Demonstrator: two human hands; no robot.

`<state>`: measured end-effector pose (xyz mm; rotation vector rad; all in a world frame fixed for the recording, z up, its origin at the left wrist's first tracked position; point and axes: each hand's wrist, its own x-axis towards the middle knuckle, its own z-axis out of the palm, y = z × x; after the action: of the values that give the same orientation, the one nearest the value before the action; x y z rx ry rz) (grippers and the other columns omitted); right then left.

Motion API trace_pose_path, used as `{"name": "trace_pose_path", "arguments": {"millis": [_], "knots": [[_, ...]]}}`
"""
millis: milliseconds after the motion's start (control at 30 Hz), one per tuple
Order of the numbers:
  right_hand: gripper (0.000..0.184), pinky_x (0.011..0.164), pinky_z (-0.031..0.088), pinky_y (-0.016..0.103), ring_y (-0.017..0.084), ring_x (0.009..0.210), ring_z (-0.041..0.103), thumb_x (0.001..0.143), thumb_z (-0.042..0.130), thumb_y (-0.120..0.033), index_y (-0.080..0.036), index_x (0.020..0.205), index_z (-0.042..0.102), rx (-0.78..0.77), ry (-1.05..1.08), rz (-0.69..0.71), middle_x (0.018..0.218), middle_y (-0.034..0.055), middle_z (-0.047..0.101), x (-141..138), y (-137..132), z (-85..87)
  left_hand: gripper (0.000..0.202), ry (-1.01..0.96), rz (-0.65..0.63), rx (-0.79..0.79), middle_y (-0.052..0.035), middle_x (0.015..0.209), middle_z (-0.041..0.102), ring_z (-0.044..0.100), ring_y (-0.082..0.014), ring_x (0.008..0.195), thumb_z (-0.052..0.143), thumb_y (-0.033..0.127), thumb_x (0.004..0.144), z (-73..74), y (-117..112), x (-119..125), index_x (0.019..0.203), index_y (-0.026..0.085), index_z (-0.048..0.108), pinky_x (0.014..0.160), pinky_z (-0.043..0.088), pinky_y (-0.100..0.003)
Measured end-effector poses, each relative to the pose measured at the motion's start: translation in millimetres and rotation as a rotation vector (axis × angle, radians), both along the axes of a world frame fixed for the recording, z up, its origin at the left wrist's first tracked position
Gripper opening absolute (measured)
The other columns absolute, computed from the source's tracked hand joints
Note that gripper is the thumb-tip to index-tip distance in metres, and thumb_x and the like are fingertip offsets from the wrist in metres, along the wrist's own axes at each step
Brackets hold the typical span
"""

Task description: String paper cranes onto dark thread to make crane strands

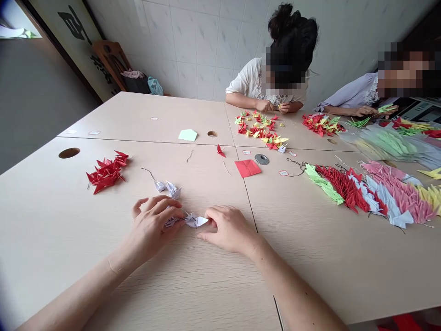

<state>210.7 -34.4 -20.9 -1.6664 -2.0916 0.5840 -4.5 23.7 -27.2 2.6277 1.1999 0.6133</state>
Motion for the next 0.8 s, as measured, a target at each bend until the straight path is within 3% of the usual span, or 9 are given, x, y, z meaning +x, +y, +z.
{"name": "trace_pose_path", "arguments": {"millis": [167,367,567,800], "knots": [[0.011,0.062,0.039,0.023,0.011,0.067,0.052,0.088,0.058,-0.024,-0.022,0.078,0.055,0.035,0.143,-0.048,0.078,-0.0024,0.058,-6.5,2.4,-7.9,0.009,-0.028,-0.02,-0.01,0.0027,0.103,0.071,0.057,-0.0232,0.109,0.059,0.02,0.085,2.7,-1.0,1.4,0.08,0.027,0.063,0.103,0.016,-0.051],[0.003,0.072,0.044,0.023,0.012,0.084,0.058,0.086,0.057,-0.019,-0.021,0.084,0.057,-0.141,0.468,0.006,0.104,0.0018,0.064,-6.6,0.8,0.3,0.008,-0.095,-0.069,-0.03,0.0055,0.098,0.073,0.056,-0.0228,0.113,0.056,0.018,0.085,6.0,-1.8,1.6,0.081,0.025,0.058,0.104,0.014,-0.049],[0.005,0.068,0.043,0.024,0.011,0.073,0.053,0.085,0.055,-0.016,-0.02,0.084,0.055,-0.253,0.58,-0.044,0.078,-0.0028,0.058,-9.0,-0.2,0.0,0.006,-0.11,-0.093,-0.058,0.0078,0.086,0.073,0.058,-0.0222,0.11,0.059,0.022,0.085,3.9,-1.3,0.0,0.08,0.026,0.056,0.104,0.013,-0.049],[0.011,0.07,0.048,0.025,0.012,0.076,0.063,0.09,0.049,-0.022,-0.022,0.102,0.051,-0.367,0.795,-0.087,0.085,-0.0008,0.062,-7.1,3.0,0.7,0.009,-0.142,-0.132,-0.024,0.0103,0.084,0.072,0.06,-0.0196,0.106,0.059,0.02,0.086,1.5,-0.2,-0.3,0.081,0.028,0.058,0.107,0.009,-0.048]]}}
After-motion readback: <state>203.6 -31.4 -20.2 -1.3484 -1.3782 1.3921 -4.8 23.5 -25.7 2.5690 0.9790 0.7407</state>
